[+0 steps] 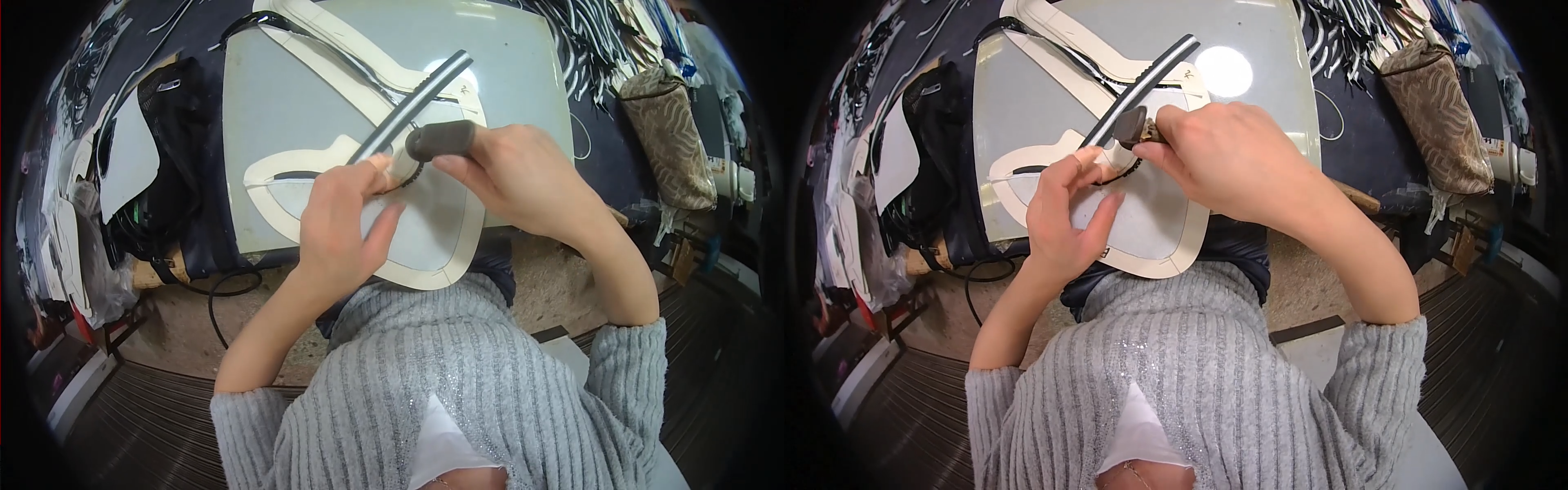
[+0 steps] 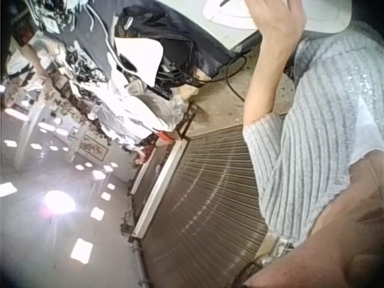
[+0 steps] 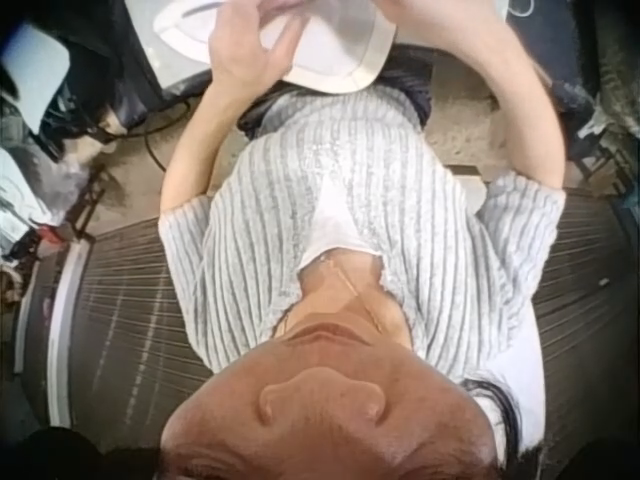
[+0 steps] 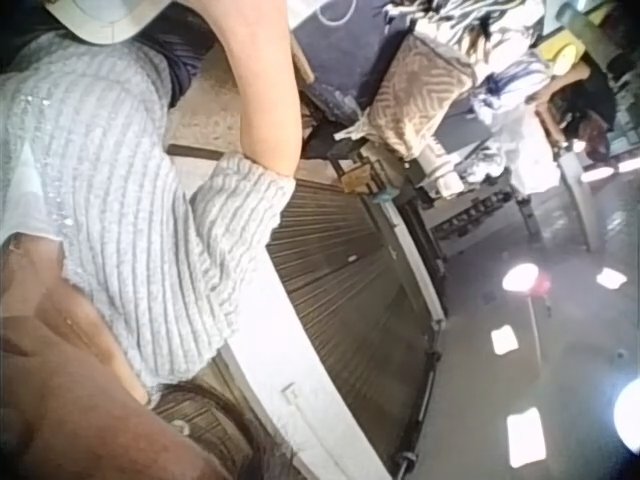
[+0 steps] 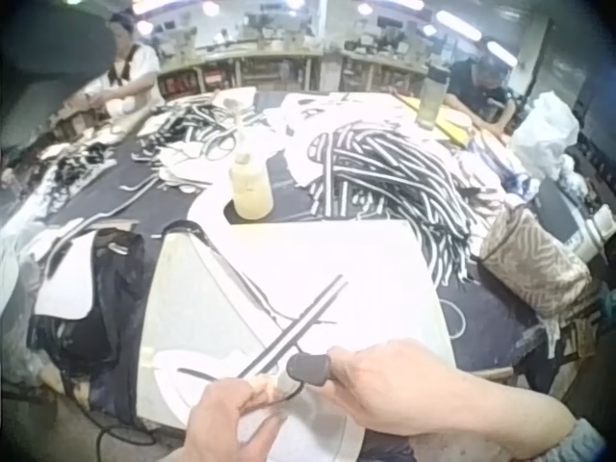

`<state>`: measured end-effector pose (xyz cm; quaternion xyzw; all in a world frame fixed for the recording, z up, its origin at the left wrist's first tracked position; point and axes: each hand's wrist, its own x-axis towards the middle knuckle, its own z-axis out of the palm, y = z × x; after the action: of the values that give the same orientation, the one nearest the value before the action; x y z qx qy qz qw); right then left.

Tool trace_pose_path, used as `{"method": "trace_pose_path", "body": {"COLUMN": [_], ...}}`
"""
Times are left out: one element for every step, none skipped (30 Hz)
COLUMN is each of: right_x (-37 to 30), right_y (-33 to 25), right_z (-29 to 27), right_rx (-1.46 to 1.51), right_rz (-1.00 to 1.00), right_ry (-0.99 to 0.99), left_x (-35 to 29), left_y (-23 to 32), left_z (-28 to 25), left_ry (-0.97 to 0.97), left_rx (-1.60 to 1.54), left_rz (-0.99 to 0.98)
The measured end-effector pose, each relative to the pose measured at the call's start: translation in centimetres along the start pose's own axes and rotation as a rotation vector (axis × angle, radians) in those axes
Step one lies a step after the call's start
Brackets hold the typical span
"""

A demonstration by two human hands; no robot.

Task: Hammer leather components and fold material over a template to shape shoe uppers.

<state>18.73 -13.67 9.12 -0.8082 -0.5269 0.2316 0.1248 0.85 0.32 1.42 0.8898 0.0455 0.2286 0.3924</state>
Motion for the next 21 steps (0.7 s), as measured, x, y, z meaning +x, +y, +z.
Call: {"method": "trace_pose_path", "body": {"right_x": [0.0, -0.1, -0.1, -0.1, -0.2, -0.3, -0.3, -0.3, -0.4, -0.5, -0.5, -0.4, -0.4, -0.3, -0.3, -0.3, -0.3, -0.4, -0.4, -0.4, -0.5], "right_y": [0.1, 0.4, 0.7, 0.9, 1.0, 1.0, 1.0, 1.0, 1.0, 1.1, 1.2, 1.3, 1.5, 1.6, 1.7, 1.7, 1.7, 1.8, 1.7, 1.8, 1.8], "right_z": [0.2, 0.8, 1.6, 2.1, 2.1, 2.1, 2.2, 2.2, 2.2, 2.2, 2.3, 2.4, 2.5, 2.5, 2.5, 2.5, 2.5, 2.5, 2.5, 2.6, 2.7], "right_rx": [-0.015, -0.015, 0.002, 0.022, 0.026, 0.049, 0.072, 0.078, 0.1, 0.12, 0.126, 0.154, 0.18, 0.182, 0.216, 0.25, 0.254, 0.271, 0.289, 0.292, 0.279], "right_rz": [-0.003, 0.003, 0.018, 0.03, 0.031, 0.04, 0.048, 0.048, 0.044, 0.043, 0.046, 0.054, 0.063, 0.068, 0.063, 0.055, 0.057, 0.059, 0.06, 0.06, 0.05], "right_ry": [0.01, 0.013, 0.02, 0.023, 0.024, 0.026, 0.029, 0.031, 0.034, 0.041, 0.046, 0.047, 0.049, 0.055, 0.058, 0.057, 0.058, 0.056, 0.057, 0.06, 0.08], "left_x": [0.5, 0.9, 1.3, 1.9, 2.3, 2.5, 2.6, 2.6, 2.6, 2.6, 2.5, 2.4, 2.5, 2.6, 2.8, 3.0, 3.1, 3.1, 3.1, 3.1, 3.2], "left_y": [-0.1, -0.2, -0.1, 0.3, 0.6, 0.9, 1.2, 1.4, 1.4, 1.3, 1.2, 1.2, 1.0, 0.9, 1.0, 1.2, 1.4, 1.6, 1.9, 2.0, 2.1], "left_z": [0.5, 0.8, 0.7, 0.4, 0.2, 0.3, 0.2, 0.2, 0.3, 0.4, 0.6, 0.6, 0.7, 0.7, 0.6, 0.5, 0.5, 0.6, 0.6, 0.6, 0.7], "left_ry": [0.026, 0.053, 0.049, 0.011, -0.028, -0.032, -0.076, -0.12, -0.125, -0.099, -0.074, -0.08, -0.054, -0.029, -0.034, -0.051, -0.069, -0.072, -0.115, -0.158, -0.161], "left_rx": [-0.01, -0.02, -0.022, 0.101, 0.225, 0.226, 0.349, 0.472, 0.476, 0.475, 0.474, 0.475, 0.355, 0.235, 0.234, 0.274, 0.313, 0.313, 0.427, 0.541, 0.543], "left_rz": [-0.005, -0.011, -0.007, 0.066, 0.139, 0.139, 0.163, 0.187, 0.188, 0.193, 0.197, 0.203, 0.126, 0.048, 0.055, 0.096, 0.137, 0.138, 0.166, 0.194, 0.196]}}
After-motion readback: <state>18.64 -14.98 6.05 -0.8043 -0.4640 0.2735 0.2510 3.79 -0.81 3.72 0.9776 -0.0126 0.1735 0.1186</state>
